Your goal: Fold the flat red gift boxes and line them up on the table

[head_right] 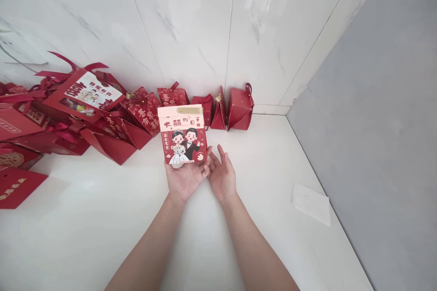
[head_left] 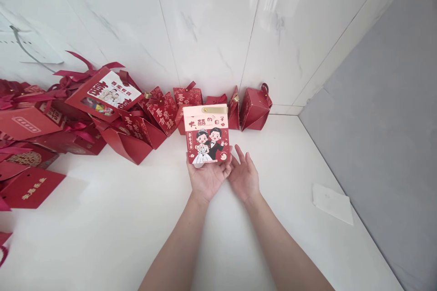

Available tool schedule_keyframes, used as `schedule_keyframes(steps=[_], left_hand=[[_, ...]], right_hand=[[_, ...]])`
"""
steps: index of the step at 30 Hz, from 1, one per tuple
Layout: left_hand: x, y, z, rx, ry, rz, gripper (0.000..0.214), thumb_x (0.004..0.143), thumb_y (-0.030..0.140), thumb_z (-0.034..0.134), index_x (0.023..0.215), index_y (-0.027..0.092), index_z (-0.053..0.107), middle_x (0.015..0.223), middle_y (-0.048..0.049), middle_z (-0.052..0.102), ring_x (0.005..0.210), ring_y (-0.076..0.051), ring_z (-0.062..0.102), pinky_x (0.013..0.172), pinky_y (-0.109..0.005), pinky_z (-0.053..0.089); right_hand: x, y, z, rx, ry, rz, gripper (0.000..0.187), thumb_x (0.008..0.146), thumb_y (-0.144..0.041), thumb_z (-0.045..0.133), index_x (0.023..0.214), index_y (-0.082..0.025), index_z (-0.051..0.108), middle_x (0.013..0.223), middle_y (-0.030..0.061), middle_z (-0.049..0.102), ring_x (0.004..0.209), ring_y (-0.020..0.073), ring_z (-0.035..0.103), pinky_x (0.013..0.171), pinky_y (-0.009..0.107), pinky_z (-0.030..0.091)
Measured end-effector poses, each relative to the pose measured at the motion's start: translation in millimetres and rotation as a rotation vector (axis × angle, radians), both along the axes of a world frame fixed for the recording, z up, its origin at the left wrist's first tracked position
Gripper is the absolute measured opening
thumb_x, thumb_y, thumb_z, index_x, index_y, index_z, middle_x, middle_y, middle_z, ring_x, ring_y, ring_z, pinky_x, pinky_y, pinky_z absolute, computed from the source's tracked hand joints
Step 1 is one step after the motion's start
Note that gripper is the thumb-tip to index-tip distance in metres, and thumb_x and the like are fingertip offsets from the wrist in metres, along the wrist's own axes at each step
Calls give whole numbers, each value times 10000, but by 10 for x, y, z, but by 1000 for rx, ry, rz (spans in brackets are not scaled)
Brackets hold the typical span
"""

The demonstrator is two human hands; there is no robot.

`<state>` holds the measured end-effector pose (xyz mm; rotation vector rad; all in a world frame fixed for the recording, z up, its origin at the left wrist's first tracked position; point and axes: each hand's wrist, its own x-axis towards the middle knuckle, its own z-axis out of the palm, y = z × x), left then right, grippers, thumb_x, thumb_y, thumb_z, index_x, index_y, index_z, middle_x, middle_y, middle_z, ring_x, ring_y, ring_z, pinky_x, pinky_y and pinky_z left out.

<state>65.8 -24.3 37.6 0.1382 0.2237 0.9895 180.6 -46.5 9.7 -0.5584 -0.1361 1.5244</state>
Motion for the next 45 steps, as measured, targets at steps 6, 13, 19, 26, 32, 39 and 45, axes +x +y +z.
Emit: schedule_keyframes(steps=[6,13,19,26,32,39,45], left_hand=[[-28,-15,-7,37,-17,-22,755,796,702,466,1270,123,566,1256,-229,581,862,-259,598,680,-332,450],[-18,2,-31,20,-7,0,704,791,659,509,1258,137,582,1271,-212,585,935,-283,629,723,-356,491],[64,6,-73,131,227,211,463,854,381,584,1270,177,597,1324,-106,594,1217,-286,564,1033,-409,457],[158,-38,-64,339,757,458,760,729,240,788,1403,278,438,1426,-86,505,1301,-263,507,1075,-367,437],[246,-99,-23,328,956,675,1217,478,131,915,1488,313,261,1554,-113,266,1428,-296,342,1147,-388,365],[259,-145,-41,462,1181,773,1389,428,164,939,1530,303,105,1561,-128,123,1480,-308,207,1170,-394,333],[270,-132,-26,438,1076,779,1162,444,218,933,1448,300,354,1532,-103,263,1473,-305,218,1148,-379,359]], right_hand=[[32,10,-31,36,60,40,359,940,-430,518,1208,-213,618,1110,62,677,806,170,661,633,294,559],[-25,20,-46,52,-79,21,385,925,-474,543,1227,-245,609,1158,45,678,893,172,671,763,321,567],[-213,-22,-39,280,-606,-122,656,844,-341,717,1432,-358,425,1550,-43,374,1417,179,367,1176,372,322],[-215,-55,62,223,-525,-18,494,922,-509,553,1354,-270,556,1439,29,530,1346,250,475,1141,477,367],[-165,-15,114,140,-339,-12,483,886,-514,607,1266,-215,620,1323,57,632,1237,261,578,1121,466,399],[-78,40,30,121,-256,-12,335,904,-425,613,1161,-218,669,1231,50,687,1184,242,614,1120,434,401],[-37,27,22,74,-298,-42,323,840,-450,683,1043,-202,723,1219,80,689,1172,263,615,1077,442,436]])
